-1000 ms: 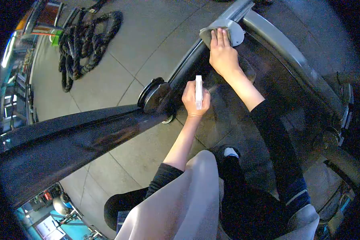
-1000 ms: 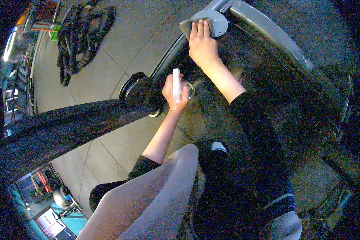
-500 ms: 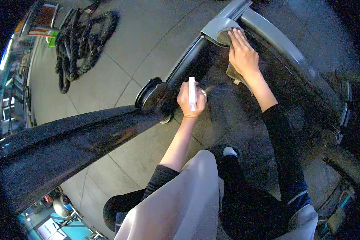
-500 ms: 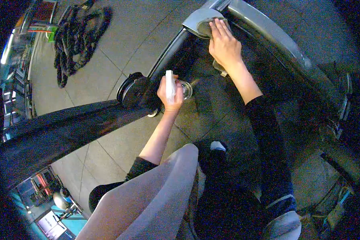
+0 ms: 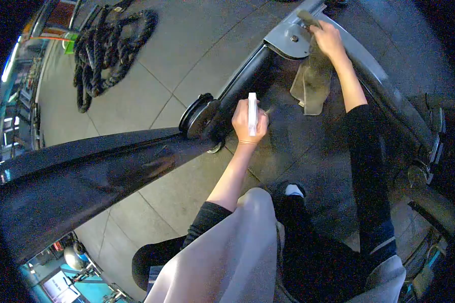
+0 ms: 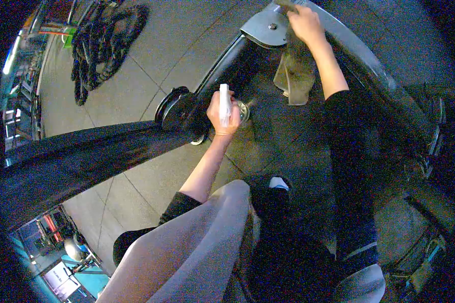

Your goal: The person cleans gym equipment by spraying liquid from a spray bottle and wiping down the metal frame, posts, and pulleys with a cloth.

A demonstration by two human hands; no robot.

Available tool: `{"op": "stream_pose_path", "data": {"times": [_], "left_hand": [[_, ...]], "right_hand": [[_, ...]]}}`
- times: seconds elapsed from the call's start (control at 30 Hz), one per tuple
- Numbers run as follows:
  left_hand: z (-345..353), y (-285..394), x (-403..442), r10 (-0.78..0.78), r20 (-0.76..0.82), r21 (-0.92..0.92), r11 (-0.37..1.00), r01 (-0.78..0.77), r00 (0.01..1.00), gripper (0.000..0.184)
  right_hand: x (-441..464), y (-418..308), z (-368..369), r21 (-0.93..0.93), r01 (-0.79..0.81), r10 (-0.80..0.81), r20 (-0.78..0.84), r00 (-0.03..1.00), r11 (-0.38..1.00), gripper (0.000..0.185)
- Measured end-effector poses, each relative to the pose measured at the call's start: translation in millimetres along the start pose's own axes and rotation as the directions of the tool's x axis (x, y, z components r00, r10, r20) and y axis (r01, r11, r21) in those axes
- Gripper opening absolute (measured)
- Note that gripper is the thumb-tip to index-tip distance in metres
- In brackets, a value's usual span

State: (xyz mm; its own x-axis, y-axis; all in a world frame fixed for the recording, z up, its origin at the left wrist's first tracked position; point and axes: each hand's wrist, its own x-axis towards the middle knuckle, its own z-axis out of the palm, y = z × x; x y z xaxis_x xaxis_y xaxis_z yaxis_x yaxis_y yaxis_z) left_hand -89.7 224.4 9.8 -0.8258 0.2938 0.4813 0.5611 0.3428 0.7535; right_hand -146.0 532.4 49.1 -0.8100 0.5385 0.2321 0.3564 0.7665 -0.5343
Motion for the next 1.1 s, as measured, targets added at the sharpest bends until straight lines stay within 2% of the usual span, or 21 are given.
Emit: {"op": "stream_pose_path", "data": {"times": [0.03,0.1,0.17,0.23,0.37,0.5,0.63,0.7,0.73,0.83,0.9,0.97,1.0,1.03,1.1], "left_hand": [[0,-1,1,0.001,-0.002,0.0,1.0,-0.001,1.0,0.019],[-1,-1,1,0.015,-0.007,-0.01,1.0,-0.015,1.0,0.019],[-2,1,-1,-0.033,0.008,-0.032,0.999,0.033,0.999,0.019],[-3,1,-3,-0.075,0.024,-0.053,0.996,0.077,0.997,0.02],[-3,0,-2,-0.024,-0.007,-0.043,0.999,0.024,1.0,0.02],[-1,2,-2,-0.015,-0.008,-0.004,1.0,0.015,1.0,0.02],[3,8,1,-0.031,-0.018,-0.049,0.998,0.03,0.999,0.02],[4,8,1,-0.021,-0.015,-0.035,0.999,0.021,1.0,0.02],[2,7,1,-0.02,-0.011,-0.033,0.999,0.02,1.0,0.02],[-3,3,0,-0.028,0.019,0.025,0.999,0.027,0.999,0.02],[-2,2,-1,-0.024,-0.009,-0.018,1.0,0.024,1.0,0.021],[-3,4,0,-0.042,-0.003,-0.004,0.999,0.042,0.999,0.02],[-3,4,-1,-0.042,-0.005,-0.012,0.999,0.042,0.999,0.02],[-3,4,0,-0.041,-0.007,-0.02,0.999,0.041,0.999,0.02],[-2,1,2,0.004,-0.027,-0.031,1.0,-0.005,1.0,0.02]], "right_hand": [[-11,-15,-1,0.0,0.002,-0.002,-0.001,1.0,1.0,0.035],[-43,-45,1,-0.15,0.087,-0.068,0.127,0.99,0.985,0.04],[-65,-41,28,-0.228,0.251,-0.281,-0.11,0.953,0.941,0.044],[-78,-46,23,-0.226,0.247,-0.276,-0.108,0.955,0.942,0.045],[-94,-45,18,-0.288,0.291,-0.328,-0.086,0.941,0.912,0.045],[-113,-70,17,-0.301,0.223,-0.233,0.003,0.972,0.927,0.046],[-112,-89,38,-0.27,0.316,-0.33,-0.009,0.944,0.91,0.053],[-92,-97,53,-0.241,0.359,-0.391,-0.101,0.915,0.902,0.044],[-79,-103,58,-0.239,0.355,-0.387,-0.103,0.916,0.904,0.044],[-34,-114,60,-0.369,0.171,-0.182,0.003,0.983,0.914,0.043],[-8,-112,54,-0.338,0.188,-0.158,0.114,0.981,0.922,0.032],[5,-117,45,-0.19,-0.044,0.081,0.189,0.979,0.981,0.029],[6,-116,41,-0.22,-0.032,0.09,0.259,0.962,0.975,0.029],[1,-113,43,-0.219,-0.027,0.086,0.262,0.961,0.975,0.029],[-14,-106,49,-0.365,0.265,-0.193,0.222,0.956,0.893,0.032]]}}
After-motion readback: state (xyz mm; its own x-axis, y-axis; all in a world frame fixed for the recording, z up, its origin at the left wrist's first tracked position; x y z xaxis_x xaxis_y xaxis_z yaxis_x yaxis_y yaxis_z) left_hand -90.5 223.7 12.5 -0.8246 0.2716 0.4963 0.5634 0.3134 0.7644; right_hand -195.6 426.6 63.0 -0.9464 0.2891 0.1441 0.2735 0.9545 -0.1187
